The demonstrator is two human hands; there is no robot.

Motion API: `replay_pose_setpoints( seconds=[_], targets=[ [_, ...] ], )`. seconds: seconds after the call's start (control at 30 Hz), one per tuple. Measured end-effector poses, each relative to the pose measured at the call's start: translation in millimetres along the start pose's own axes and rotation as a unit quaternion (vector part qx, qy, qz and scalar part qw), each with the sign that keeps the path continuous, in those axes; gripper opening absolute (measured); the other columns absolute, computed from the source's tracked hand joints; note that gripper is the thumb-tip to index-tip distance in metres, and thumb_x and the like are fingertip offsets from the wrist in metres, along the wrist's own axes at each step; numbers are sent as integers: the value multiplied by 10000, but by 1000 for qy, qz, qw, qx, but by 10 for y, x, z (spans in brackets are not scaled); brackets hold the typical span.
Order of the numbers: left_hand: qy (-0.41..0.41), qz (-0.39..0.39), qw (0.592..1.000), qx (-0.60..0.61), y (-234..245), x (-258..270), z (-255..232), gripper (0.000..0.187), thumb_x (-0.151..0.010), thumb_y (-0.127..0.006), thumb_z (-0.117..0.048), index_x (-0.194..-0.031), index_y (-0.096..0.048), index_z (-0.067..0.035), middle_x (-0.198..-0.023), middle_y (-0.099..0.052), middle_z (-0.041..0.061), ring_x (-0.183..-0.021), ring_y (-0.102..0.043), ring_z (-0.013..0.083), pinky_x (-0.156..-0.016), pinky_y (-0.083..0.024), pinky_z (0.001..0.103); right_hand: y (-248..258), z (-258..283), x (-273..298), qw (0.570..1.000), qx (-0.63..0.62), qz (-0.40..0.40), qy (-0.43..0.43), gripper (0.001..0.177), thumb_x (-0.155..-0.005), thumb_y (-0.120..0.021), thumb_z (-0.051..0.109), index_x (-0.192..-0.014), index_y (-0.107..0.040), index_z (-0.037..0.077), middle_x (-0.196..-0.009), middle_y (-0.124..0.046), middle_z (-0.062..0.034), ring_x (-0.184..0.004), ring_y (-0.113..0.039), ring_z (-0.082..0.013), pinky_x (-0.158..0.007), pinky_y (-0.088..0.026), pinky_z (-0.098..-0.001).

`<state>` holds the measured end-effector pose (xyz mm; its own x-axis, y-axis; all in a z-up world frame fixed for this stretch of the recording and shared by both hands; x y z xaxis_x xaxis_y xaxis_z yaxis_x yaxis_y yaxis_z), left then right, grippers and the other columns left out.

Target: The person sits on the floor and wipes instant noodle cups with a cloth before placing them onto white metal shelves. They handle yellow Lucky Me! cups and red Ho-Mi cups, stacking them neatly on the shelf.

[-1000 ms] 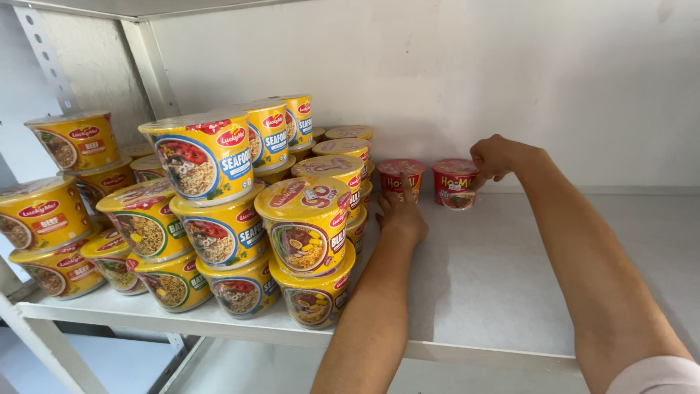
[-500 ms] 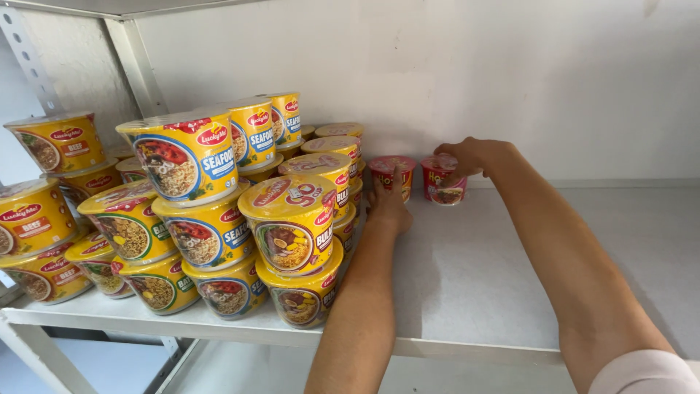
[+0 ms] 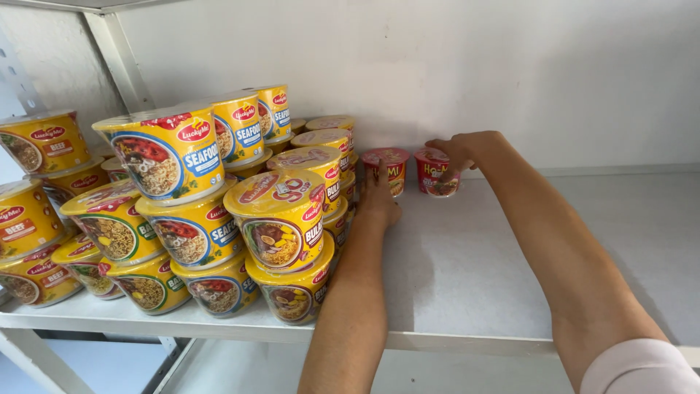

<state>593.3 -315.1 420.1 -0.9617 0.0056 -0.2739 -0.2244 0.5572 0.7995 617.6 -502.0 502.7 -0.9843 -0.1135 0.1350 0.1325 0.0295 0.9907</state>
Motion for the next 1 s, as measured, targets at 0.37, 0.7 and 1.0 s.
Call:
replay_pose_setpoints(
  seconds=[0.37,0.7,1.0],
  targets=[
    [-69,-6,996,52,-153,-215,-10,1192,-748,-818,-199,-1618,-15,-60,-1700,-69,196,-1575,-119,335,-1257,-195,369,78,-89,-201,997,69,-46,1,1113,-804,-797,551,-1649,-86,410,-1552,-468,-129,-1378,-539,-363,-1090,-519,-517],
    [-26,2,988,155,-192,-312,11,1187,-751,-780,-245,-1617,-12,19,-1564,-397,300,-1411,-489,378,-1173,-391,354,430,84,-106,991,73,-112,-25,795,-906,-703,358,-1608,-336,435,-1647,-302,-179,-1531,-266,-474,-1116,-447,-651],
    [-20,4,996,89,-197,-285,-105,1211,-740,-738,-38,-1658,18,-267,-1643,55,389,-1537,4,500,-1246,-193,441,663,360,128,946,-15,-299,127,878,-834,-801,376,-1575,-328,372,-1605,-186,-307,-1440,-260,-549,-1069,-451,-598]
  ],
)
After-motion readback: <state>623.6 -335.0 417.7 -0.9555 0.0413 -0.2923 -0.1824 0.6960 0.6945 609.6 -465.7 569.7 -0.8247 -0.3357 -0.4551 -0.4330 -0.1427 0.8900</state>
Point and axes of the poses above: each hand's wrist, its own x-axis away from the middle knuckle, its own y-axis out of the back of the hand, z = x × y, the point moved 6 cm from there along -x, towards the middle knuckle
